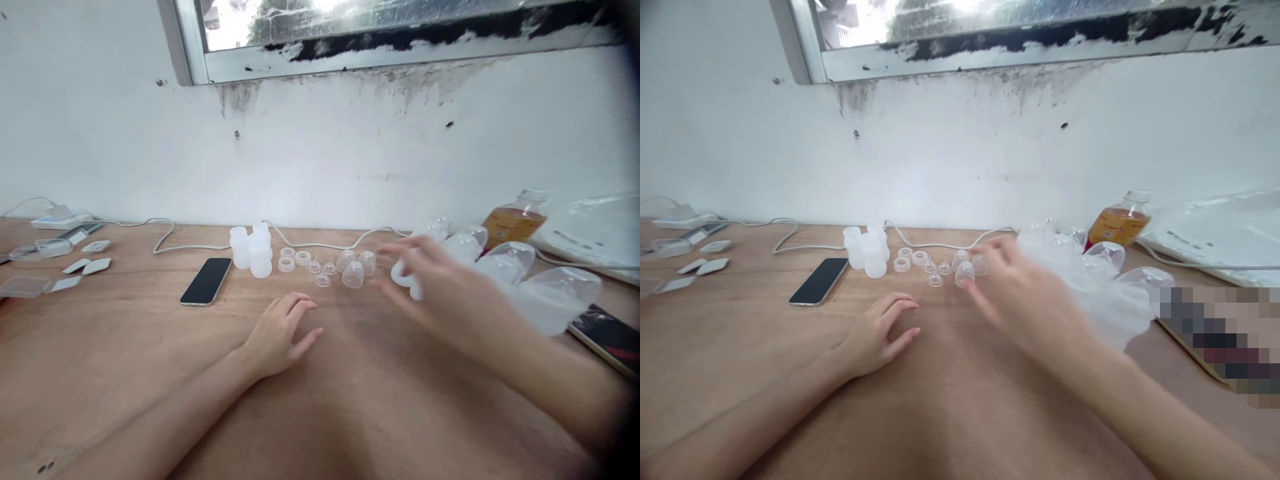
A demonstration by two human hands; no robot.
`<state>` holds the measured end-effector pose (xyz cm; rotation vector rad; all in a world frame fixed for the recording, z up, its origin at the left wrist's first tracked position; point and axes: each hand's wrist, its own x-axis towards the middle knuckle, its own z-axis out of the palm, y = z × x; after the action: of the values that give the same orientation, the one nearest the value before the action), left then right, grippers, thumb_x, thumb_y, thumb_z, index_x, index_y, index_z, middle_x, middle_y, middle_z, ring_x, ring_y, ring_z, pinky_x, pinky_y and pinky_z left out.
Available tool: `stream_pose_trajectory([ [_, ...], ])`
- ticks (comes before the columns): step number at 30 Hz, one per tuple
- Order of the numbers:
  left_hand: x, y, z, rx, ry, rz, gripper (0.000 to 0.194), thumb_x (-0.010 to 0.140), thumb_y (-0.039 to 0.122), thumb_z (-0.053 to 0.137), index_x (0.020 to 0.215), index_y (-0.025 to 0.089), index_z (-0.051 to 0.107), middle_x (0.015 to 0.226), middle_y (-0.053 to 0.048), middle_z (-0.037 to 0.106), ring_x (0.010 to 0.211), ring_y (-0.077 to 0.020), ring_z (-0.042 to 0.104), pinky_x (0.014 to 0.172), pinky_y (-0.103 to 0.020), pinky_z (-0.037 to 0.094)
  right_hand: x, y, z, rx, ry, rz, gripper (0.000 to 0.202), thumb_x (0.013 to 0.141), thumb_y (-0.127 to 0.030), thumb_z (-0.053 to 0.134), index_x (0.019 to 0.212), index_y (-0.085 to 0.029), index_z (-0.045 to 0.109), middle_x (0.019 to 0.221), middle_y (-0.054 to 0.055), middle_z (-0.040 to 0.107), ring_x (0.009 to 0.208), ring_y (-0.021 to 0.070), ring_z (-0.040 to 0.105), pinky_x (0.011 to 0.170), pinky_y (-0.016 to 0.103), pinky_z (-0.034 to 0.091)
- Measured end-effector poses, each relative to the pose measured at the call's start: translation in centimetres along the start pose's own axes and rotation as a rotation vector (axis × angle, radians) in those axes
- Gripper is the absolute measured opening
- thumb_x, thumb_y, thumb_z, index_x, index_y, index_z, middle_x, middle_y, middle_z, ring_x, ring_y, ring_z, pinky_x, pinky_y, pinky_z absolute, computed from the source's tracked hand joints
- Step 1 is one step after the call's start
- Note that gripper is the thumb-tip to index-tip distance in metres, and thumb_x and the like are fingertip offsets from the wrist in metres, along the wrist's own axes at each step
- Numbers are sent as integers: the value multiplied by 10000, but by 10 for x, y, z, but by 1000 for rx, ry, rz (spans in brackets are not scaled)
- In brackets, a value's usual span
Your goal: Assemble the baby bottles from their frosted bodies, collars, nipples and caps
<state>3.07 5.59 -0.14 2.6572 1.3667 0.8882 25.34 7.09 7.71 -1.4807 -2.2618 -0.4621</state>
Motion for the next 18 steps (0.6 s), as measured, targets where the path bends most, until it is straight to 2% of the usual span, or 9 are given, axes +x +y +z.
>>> stream_pose_trajectory([
  [1,0,0,1,41,-37,-8,208,811,270,443,980,165,504,1044,-75,532,957,-190,492,831,-333,399,-3,-11,15,116,-66,-134,453,832,-430,335,1173,-151,442,1222,127,431,934,251,546,754,376,461],
  [3,0,-1,4,89,-100,-15,166,809,233,427,907,173,548,992,-59,561,930,-194,504,812,-340,405,-11,-27,45,275,-235,-281,540,840,-441,331,1286,-136,337,1339,120,323,1216,279,316,967,433,329],
  [5,0,-1,7,98,-119,-22,186,808,223,418,915,176,563,997,-59,574,942,-201,506,818,-351,404,-20,-36,68,375,-404,-359,572,860,-461,273,1339,-149,253,1388,90,232,1284,258,162,1031,478,207],
  [7,-1,-3,9,116,-123,-62,275,817,260,407,1043,165,531,1128,-87,534,1038,-226,473,873,-392,375,-27,-39,79,400,-486,-362,561,878,-453,211,1356,-158,207,1403,60,176,1297,232,98,1050,489,132],
  [10,-4,-5,9,147,-205,-123,482,840,376,358,1259,139,359,1334,-119,350,1222,-260,310,979,-469,257,-31,-38,81,407,-504,-340,557,884,-447,195,1365,-167,159,1407,39,139,1299,217,81,1054,483,110],
  [12,-5,-6,9,152,-290,-133,543,854,421,302,1319,143,255,1384,-104,250,1277,-242,207,1017,-474,188,-30,-37,80,423,-485,-338,551,884,-441,214,1364,-177,157,1404,41,148,1298,221,92,1050,489,121],
  [18,-5,-7,7,181,-373,-165,561,873,451,208,1345,149,182,1411,-75,149,1303,-205,116,1048,-442,124,-30,-38,84,375,-456,-370,547,888,-432,205,1363,-165,154,1405,47,154,1299,217,89,1046,490,135],
])
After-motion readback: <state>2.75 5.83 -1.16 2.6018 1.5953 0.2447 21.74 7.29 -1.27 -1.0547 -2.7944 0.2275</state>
